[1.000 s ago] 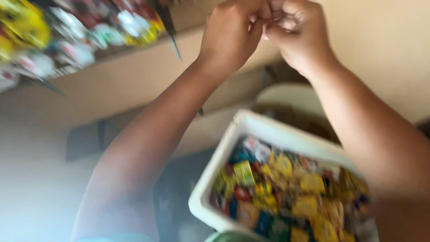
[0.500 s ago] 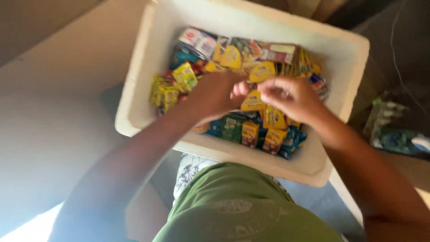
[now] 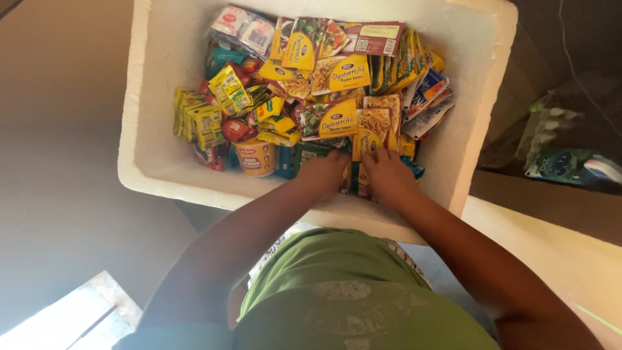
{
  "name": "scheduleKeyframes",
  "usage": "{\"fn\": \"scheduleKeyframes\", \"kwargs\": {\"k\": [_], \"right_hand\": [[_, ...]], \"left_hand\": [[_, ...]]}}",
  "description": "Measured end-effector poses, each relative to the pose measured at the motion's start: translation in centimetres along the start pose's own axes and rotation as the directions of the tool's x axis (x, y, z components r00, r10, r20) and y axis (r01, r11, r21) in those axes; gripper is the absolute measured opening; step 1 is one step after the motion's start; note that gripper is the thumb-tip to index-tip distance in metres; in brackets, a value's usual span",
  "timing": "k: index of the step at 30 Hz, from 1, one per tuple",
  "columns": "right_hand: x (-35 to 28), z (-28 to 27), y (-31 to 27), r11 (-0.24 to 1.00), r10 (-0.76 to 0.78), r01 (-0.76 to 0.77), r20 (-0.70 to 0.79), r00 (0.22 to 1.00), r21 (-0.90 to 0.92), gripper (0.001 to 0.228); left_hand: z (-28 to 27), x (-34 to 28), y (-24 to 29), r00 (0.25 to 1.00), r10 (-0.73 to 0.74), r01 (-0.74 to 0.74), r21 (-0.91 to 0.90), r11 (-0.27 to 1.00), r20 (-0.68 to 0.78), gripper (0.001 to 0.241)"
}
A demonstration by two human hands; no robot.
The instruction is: Moving and stacking various food and beverage sachets from a cooler onto a shelf.
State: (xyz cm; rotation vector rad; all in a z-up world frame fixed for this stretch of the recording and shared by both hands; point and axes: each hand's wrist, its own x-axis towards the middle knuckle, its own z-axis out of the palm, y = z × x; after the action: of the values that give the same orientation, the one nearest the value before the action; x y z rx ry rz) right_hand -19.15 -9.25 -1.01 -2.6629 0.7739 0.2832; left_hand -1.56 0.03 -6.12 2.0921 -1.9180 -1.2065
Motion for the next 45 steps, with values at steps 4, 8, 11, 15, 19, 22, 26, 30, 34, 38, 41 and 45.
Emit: {"fn": "scheduleKeyframes", "kwargs": {"k": [4,8,11,15,19,22,26,30,34,38,41,45], "right_hand": [[0.5,1.6,1.3,0.998,0.008,-0.009,0.010,1.000,0.060,0.048],[0.8,1.1,0.9,0.988,0.045,-0.049,0.026,0.999,0.143,0.040],[0.5,0.2,-0.5,0.989,0.089,-0.095,0.058,0.994,0.114,0.034],[-0.2,-0.8,-2.2,0.992,0.106,-0.105,-0.016,0.994,0.073,0.045],[0.1,0.9,-1.2,0.975,0.119,-0.119,0.014,0.993,0.185,0.039],[0.4,0.5,-1.4,0.963,0.066,-0.063,-0.004,0.998,0.262,0.038],[1.4,-1.3,-0.9,0.932,0.147,-0.130,-0.024,0.989,0.338,0.043],[2.3,-6.2,-1.9,0.913,0.064,-0.023,-0.087,0.994,0.407,0.048],[4.0,-9.0,-3.0,0.876,-0.175,0.302,-0.336,0.925,0.375,0.045],[5.7,-15.0,-6.2,0.835,-0.163,0.279,-0.272,0.948,0.474,0.046],[7.7,-19.0,-8.1,0.827,-0.160,0.244,-0.205,0.966,0.507,0.047],[10.9,-23.8,-10.6,0.789,-0.372,0.496,-0.361,0.855,0.362,0.043]], "left_hand": [[-0.8,-0.1,0.1,0.999,0.003,-0.001,0.055,0.998,-0.041,0.042],[-2.6,-1.0,0.7,0.992,0.025,-0.007,0.145,0.989,-0.125,0.047],[-2.2,-1.5,0.4,0.984,0.054,-0.026,0.165,0.986,-0.168,0.042],[-4.2,-2.6,0.9,0.994,0.019,-0.012,0.063,0.998,-0.107,0.035],[-4.6,-3.0,1.3,0.999,-0.027,0.027,0.003,1.000,-0.029,0.038],[-4.2,-3.0,0.8,0.999,-0.004,0.004,0.010,1.000,-0.040,0.037],[-6.2,-4.4,0.5,0.982,0.026,-0.038,-0.060,0.997,-0.190,0.041],[-8.9,-6.3,-0.5,0.911,0.043,-0.127,-0.179,0.976,-0.410,0.049],[-13.7,-9.2,-0.9,0.833,-0.021,-0.193,-0.327,0.925,-0.553,0.055],[-18.0,-12.4,-1.2,0.739,-0.024,-0.273,-0.332,0.903,-0.674,0.053],[-22.4,-15.0,-1.2,0.702,0.013,-0.299,-0.278,0.913,-0.712,0.052],[-28.8,-19.0,-0.9,0.706,0.017,-0.222,-0.198,0.955,-0.708,0.052]]}}
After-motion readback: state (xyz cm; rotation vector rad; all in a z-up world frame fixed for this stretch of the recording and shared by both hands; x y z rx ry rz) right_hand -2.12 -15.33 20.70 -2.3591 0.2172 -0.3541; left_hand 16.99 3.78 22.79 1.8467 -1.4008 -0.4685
